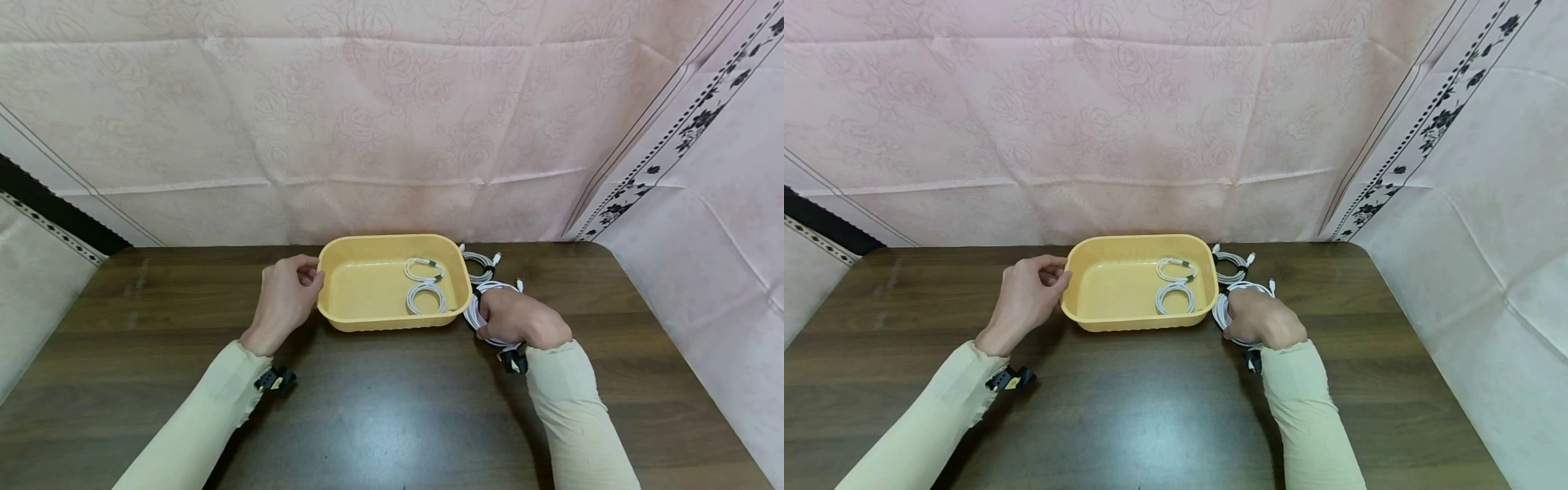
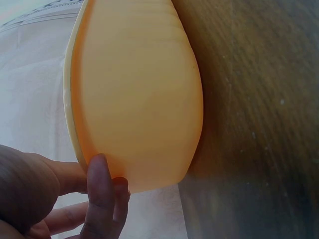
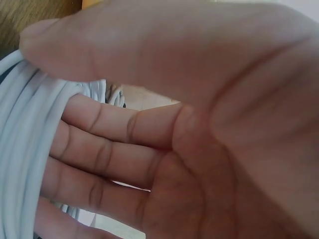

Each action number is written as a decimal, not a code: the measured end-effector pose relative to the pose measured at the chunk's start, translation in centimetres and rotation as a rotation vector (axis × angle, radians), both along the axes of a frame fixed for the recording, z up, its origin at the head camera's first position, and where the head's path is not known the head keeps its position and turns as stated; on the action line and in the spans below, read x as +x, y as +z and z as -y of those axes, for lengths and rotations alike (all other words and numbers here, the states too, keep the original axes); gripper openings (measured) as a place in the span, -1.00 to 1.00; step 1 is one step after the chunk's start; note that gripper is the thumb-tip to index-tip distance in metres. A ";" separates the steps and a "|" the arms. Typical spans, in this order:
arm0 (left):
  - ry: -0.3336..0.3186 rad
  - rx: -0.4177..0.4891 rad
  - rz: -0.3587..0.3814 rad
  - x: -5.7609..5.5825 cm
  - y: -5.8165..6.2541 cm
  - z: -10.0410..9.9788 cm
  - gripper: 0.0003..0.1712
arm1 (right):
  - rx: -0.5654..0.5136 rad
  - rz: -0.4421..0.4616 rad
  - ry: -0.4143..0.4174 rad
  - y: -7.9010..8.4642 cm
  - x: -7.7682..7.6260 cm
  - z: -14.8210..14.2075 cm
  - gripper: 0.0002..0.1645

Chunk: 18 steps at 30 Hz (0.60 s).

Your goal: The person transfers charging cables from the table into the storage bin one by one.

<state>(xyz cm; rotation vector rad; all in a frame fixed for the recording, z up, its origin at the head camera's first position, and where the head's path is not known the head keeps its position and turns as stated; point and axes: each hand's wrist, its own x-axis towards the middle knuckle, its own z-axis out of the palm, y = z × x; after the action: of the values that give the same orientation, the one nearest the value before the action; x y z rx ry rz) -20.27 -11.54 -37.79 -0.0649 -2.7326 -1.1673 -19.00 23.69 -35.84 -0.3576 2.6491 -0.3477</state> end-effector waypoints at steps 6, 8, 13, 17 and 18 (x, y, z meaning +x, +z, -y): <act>-0.001 0.000 -0.005 0.0 0.0 0.0 -0.71 | 0.014 -0.041 0.046 0.0 -0.1 -0.3 -0.68; -0.001 0.000 -0.008 0.0 0.0 0.0 -0.71 | 0.017 -0.058 0.058 0.0 -0.2 -0.4 -0.68; 0.000 -0.002 -0.001 0.0 0.0 0.0 -0.71 | 0.021 -0.062 0.052 0.1 -0.1 -0.5 -0.67; 0.002 -0.004 0.000 0.0 0.0 0.0 -0.71 | 0.007 -0.051 0.037 0.3 0.0 -0.5 -0.70; 0.003 -0.004 0.000 -0.1 0.0 0.0 -0.71 | 0.002 -0.045 0.033 0.3 0.0 -0.5 -0.71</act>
<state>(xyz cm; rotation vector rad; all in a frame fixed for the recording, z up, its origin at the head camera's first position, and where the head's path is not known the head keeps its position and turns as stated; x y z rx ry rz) -20.32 -11.51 -37.79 -0.0617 -2.7338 -1.1614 -18.97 24.17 -35.49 -0.4119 2.6840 -0.3306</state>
